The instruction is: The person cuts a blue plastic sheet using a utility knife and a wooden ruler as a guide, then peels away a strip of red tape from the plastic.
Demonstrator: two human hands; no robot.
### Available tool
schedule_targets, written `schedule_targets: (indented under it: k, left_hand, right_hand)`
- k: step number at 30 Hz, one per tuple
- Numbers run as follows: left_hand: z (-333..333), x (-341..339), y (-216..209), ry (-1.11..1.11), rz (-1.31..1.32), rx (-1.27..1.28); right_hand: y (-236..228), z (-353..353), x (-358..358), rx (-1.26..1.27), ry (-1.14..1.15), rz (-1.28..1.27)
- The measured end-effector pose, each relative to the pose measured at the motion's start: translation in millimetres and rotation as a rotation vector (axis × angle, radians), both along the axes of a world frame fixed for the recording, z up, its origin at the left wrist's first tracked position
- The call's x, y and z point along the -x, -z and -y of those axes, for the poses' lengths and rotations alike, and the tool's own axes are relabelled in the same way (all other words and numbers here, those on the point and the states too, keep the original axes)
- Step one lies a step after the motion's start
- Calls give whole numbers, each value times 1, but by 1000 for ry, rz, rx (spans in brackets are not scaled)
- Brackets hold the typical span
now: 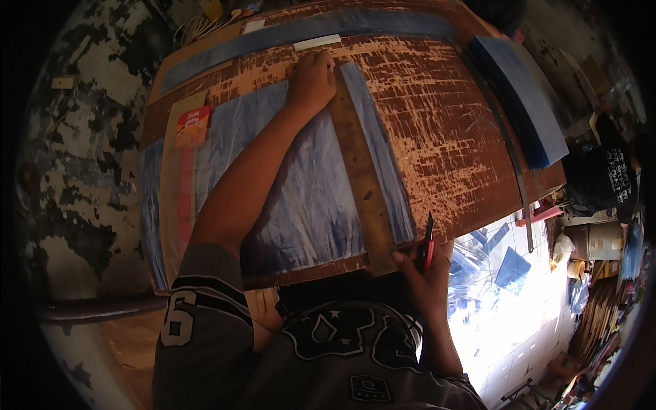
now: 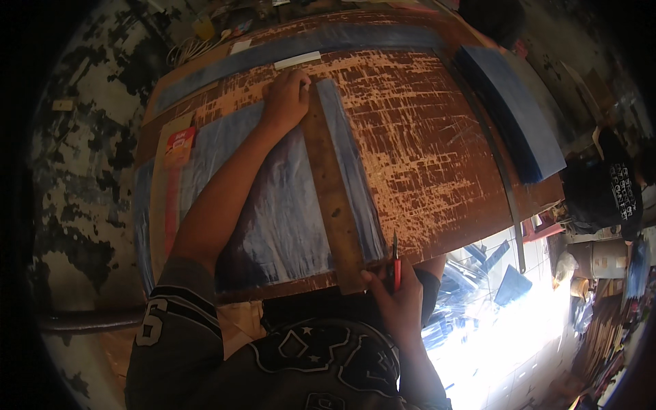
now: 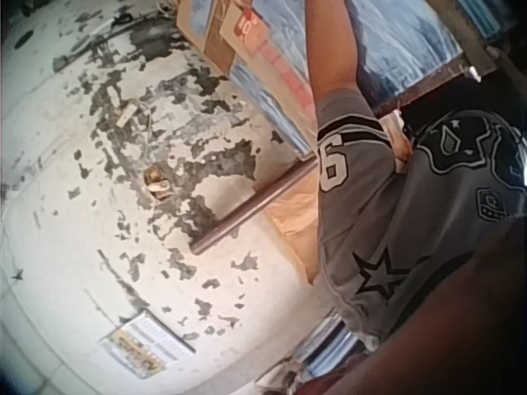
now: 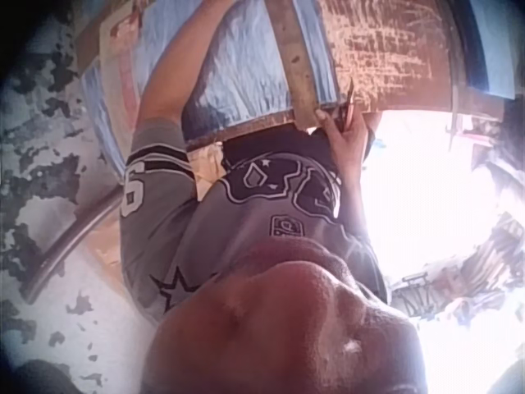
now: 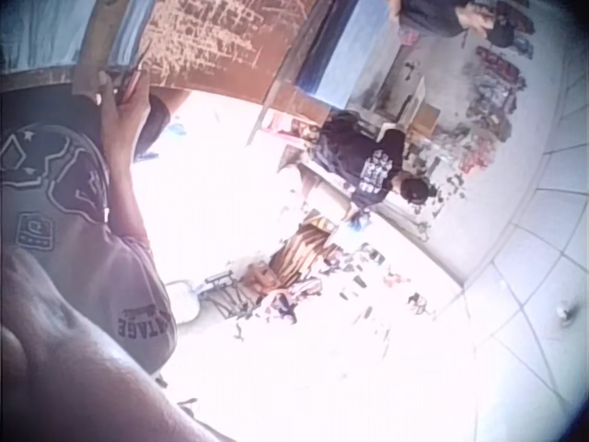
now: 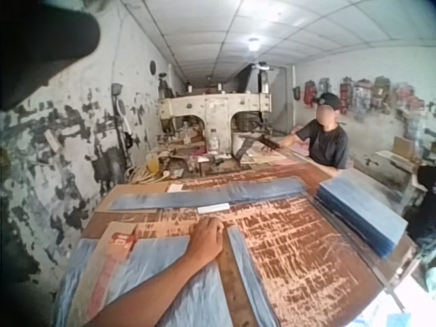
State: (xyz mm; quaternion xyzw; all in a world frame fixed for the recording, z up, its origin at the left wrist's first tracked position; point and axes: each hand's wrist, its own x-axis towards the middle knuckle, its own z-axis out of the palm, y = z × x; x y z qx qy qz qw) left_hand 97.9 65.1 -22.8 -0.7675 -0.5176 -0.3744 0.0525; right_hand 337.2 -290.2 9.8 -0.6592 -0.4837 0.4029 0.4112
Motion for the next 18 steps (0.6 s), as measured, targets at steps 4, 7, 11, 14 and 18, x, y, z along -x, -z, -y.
schedule_targets:
  k: [4,7,11,14,18]
  left_hand:
    - [1,-1,-1,-2,-15,41]
    - [4,-6,-5,-11,-47,45]
    - [6,-5,-7,-32,-116,52]
    - [8,-10,-6,-88,-173,6]
    - [11,-14,-11,-120,-236,-20]
  right_hand:
    - [0,1,0,52,16,-34]
    - [1,2,-3,108,18,-30]
    - [9,4,-3,77,22,-71]
    - [4,2,-3,69,13,-30]
    - [6,1,-4,51,11,-37]
